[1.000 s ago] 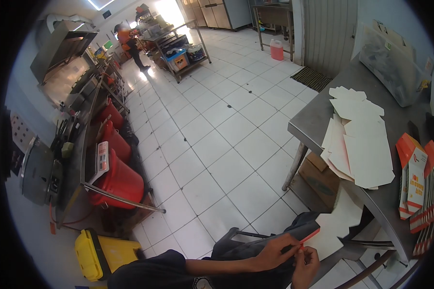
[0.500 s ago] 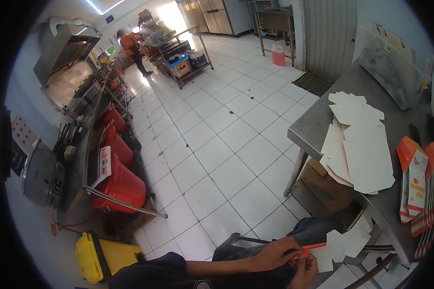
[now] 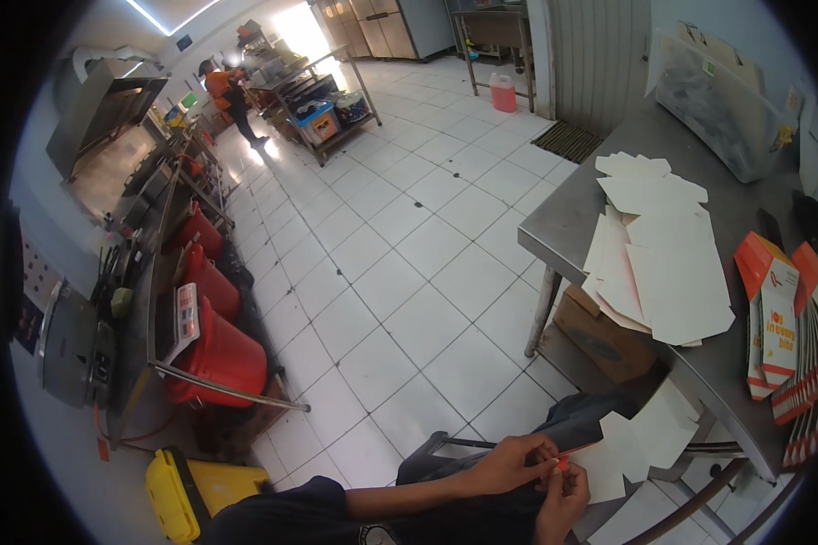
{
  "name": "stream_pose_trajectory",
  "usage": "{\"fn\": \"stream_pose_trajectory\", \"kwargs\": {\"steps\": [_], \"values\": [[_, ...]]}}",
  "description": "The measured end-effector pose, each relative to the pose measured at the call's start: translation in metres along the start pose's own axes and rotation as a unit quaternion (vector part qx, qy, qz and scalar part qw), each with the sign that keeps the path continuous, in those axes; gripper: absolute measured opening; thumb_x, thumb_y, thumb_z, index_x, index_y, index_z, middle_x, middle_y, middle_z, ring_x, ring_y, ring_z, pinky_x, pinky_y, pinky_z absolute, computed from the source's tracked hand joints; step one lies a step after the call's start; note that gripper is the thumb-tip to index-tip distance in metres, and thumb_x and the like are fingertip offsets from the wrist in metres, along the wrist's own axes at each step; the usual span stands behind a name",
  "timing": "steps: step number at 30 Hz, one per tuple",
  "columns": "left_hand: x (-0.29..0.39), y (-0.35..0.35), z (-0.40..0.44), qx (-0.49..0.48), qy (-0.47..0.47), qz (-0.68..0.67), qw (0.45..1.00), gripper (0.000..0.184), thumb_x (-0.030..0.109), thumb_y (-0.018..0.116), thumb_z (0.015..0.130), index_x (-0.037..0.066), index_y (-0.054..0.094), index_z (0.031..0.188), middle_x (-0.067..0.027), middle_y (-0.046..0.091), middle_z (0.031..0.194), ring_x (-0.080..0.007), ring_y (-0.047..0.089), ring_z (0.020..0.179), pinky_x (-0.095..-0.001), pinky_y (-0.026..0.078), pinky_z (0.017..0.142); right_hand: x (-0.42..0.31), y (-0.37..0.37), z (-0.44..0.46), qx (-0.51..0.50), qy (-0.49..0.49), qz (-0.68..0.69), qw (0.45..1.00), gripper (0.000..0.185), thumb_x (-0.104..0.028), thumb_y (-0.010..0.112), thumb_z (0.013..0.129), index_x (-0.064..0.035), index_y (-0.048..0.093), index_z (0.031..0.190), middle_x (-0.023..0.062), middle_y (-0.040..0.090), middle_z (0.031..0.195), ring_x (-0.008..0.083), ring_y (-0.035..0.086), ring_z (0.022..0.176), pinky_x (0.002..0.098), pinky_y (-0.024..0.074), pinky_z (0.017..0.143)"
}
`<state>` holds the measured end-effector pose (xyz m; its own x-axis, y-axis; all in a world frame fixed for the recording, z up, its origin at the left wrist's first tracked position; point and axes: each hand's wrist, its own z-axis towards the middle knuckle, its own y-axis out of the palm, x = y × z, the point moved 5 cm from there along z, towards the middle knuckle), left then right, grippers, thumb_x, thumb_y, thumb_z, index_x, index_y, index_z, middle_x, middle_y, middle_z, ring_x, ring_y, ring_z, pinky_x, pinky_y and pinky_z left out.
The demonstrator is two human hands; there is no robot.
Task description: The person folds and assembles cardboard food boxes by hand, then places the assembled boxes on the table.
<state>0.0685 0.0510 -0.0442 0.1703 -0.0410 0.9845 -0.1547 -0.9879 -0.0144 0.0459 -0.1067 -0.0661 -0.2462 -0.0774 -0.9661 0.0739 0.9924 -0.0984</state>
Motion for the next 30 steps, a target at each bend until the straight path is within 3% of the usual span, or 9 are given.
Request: {"fn": "stream_pose_trajectory", "kwargs": {"steps": [10,17,25,30], "values": [[-0.001,-0.007,0.006,-0.084,-0.019,0.042,0.995,0.020,0.016,0.069,0.099,0.001,0.065,0.110,-0.0065,0.073,0.090,-0.0138,0.069,0.081,-0.0279,0.053,0.076,0.000,0.002,-0.001,-0.003,0.014,0.018,1.000,0.012,-0.012,0.063,0.102,0.0000,0.062,0.102,0.0050,0.064,0.085,0.0095,0.062,0.072,0.0229,0.0552,0.059],[0.005,0.000,0.004,-0.046,-0.007,0.009,0.999,0.022,0.016,0.070,0.098,-0.001,0.064,0.111,-0.0079,0.072,0.092,-0.0134,0.069,0.083,-0.0275,0.054,0.077,-0.012,-0.003,-0.001,-0.002,0.031,0.030,0.999,0.013,-0.012,0.063,0.102,0.0010,0.063,0.104,0.0054,0.065,0.086,0.0094,0.063,0.073,0.0232,0.0546,0.060],[0.018,0.023,-0.002,0.055,0.081,-0.012,0.995,0.020,0.011,0.071,0.097,-0.001,0.064,0.112,-0.0090,0.073,0.097,-0.0155,0.072,0.088,-0.0288,0.056,0.080,-0.011,-0.015,-0.001,0.072,-0.057,-0.009,0.996,0.013,-0.011,0.061,0.103,0.0024,0.061,0.103,0.0058,0.064,0.091,0.0104,0.062,0.078,0.0244,0.0526,0.069],[0.001,0.034,-0.003,0.023,0.074,-0.067,0.995,0.023,0.011,0.070,0.097,0.000,0.066,0.118,-0.0096,0.073,0.106,-0.0146,0.072,0.093,-0.0286,0.057,0.083,-0.004,-0.026,-0.005,0.094,-0.063,-0.051,0.992,0.015,-0.012,0.060,0.104,0.0029,0.061,0.107,0.0065,0.064,0.095,0.0124,0.063,0.084,0.0267,0.0537,0.073]]}}
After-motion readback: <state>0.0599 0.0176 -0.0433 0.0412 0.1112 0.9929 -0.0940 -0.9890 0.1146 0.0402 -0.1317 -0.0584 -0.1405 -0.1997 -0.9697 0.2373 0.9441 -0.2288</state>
